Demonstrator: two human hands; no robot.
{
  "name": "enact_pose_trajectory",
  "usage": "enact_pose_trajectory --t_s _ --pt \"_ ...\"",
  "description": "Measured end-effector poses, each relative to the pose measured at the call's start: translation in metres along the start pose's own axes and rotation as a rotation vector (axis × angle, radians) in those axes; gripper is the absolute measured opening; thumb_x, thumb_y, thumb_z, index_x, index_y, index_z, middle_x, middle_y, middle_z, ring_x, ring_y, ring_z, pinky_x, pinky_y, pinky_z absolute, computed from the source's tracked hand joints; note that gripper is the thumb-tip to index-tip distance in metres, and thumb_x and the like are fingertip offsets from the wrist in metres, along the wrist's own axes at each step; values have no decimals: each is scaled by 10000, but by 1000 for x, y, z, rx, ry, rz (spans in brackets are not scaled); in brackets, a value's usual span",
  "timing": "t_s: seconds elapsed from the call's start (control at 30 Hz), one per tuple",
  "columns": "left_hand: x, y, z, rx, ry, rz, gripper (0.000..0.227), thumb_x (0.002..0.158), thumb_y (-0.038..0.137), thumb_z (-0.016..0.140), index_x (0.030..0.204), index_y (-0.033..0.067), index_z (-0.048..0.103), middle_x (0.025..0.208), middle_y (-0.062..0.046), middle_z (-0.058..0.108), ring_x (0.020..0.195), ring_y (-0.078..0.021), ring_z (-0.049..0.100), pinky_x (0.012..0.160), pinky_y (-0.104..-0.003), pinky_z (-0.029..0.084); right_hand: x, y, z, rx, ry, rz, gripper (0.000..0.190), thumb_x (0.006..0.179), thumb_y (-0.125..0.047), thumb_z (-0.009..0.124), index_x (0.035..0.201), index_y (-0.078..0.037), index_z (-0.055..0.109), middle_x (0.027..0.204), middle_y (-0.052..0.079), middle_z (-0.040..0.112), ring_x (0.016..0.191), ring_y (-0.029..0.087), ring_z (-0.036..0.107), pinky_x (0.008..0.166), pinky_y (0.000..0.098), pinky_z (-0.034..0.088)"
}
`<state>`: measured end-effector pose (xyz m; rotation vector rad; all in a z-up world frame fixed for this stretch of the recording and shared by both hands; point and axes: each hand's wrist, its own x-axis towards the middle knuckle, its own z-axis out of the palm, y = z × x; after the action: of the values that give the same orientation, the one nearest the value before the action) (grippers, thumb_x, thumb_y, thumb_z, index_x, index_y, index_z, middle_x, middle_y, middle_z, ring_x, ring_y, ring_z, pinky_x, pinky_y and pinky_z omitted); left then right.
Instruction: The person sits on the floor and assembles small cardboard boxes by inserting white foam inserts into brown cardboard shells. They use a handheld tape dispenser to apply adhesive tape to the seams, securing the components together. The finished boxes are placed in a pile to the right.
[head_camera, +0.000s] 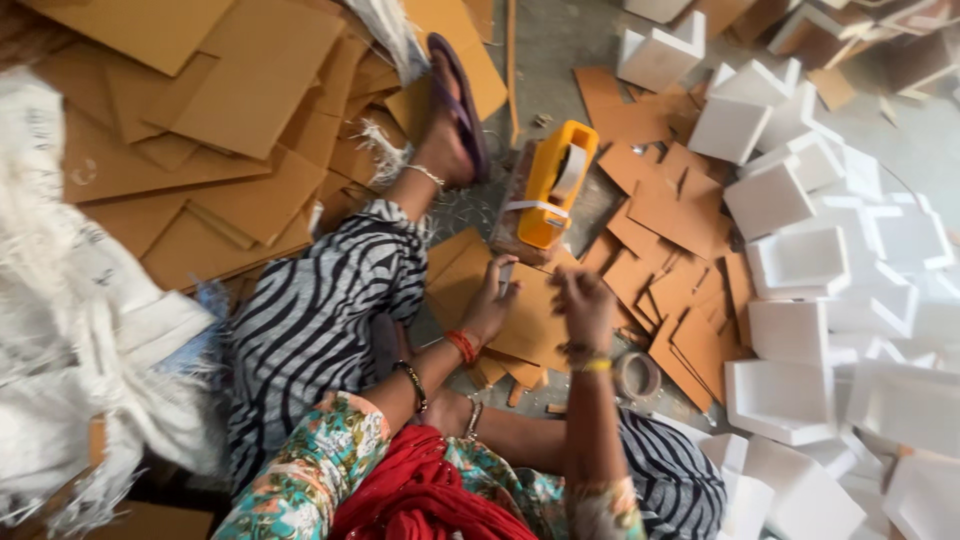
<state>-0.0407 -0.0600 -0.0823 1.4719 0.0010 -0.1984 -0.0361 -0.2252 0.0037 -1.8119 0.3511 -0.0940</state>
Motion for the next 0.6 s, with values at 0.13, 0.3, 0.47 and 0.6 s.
enact_pose_trajectory --t_s 0.13,0.3,0.47,0.6 --pt "5 3 12 -104 19 260 430 1111 360 567 1476 209 396 1370 -214 595 1210 -360 613 1025 -441 479 -48 -20 16 -106 146 145 345 889 -214 745 1172 -19 716 750 93 770 485 137 576 426 287 435" --pt "2 28 18 102 46 145 537 997 366 632 1455 239 383 1256 -235 670 1116 -440 667 865 -475 537 -36 -55 8 -724 -26 -24 755 785 -349 813 1419 -80 504 666 169 744 599 277 716 569 379 538" --pt "1 31 14 175 25 78 622 964 319 670 1483 247 334 1227 -241 673 1031 -448 697 803 -481 548 16 -54 -13 -1038 21 -254 347 855 -490 717 1064 -227 805 779 88 759 760 329 720 667 452 559" --pt "3 20 13 134 26 149 758 877 289 783 1468 224 314 1184 -236 687 1066 -419 703 846 -459 557 76 -45 7 -1008 -58 -272 401 923 -551 713 949 -167 825 796 134 740 768 340 709 692 438 556"
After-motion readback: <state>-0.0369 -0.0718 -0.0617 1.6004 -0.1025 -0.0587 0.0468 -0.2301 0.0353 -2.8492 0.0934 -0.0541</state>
